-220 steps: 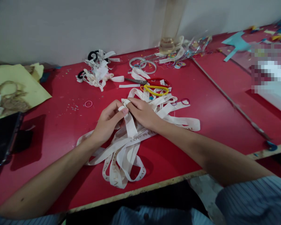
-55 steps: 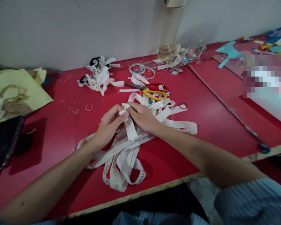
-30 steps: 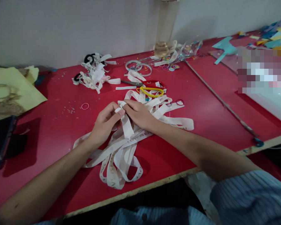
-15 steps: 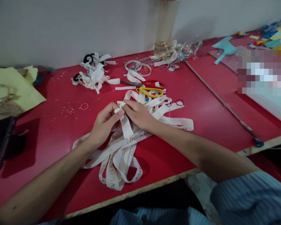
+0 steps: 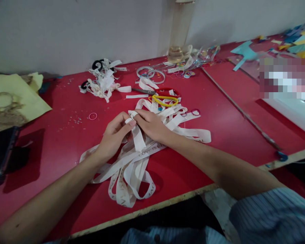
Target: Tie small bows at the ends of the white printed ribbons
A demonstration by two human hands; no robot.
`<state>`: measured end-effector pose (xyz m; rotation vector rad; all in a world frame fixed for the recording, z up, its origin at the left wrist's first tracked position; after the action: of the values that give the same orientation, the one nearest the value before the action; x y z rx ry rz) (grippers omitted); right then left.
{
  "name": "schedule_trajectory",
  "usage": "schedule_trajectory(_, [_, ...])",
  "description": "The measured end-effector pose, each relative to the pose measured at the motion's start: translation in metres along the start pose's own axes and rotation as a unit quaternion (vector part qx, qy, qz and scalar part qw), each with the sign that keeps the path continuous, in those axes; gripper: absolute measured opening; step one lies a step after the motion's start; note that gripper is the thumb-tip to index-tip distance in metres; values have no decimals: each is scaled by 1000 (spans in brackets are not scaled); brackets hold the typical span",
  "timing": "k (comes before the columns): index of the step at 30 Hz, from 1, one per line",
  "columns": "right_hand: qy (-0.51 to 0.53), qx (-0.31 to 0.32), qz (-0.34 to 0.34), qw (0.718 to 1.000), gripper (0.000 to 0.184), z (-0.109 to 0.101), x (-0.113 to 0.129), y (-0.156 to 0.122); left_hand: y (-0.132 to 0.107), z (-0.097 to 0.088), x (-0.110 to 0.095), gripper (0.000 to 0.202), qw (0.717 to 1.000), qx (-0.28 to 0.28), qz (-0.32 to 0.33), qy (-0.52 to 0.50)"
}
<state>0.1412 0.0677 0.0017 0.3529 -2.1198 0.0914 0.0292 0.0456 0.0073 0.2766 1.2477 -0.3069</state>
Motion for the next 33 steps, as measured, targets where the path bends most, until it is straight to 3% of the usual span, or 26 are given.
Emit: schedule_trajectory(33, [-14,-6,-11,1000,27,-1,0,1,1,0,1,22,1000,7,4,-13])
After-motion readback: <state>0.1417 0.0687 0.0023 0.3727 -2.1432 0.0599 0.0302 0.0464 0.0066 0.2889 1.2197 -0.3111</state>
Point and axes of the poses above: each hand's wrist, its own y-axis towards the middle knuckle, its own z-axis out of the palm, x = y × z, the point moved 6 cm from there along y, towards the middle knuckle, and after that the axes turned 13 degrees about -y, right-handed, at the moved point
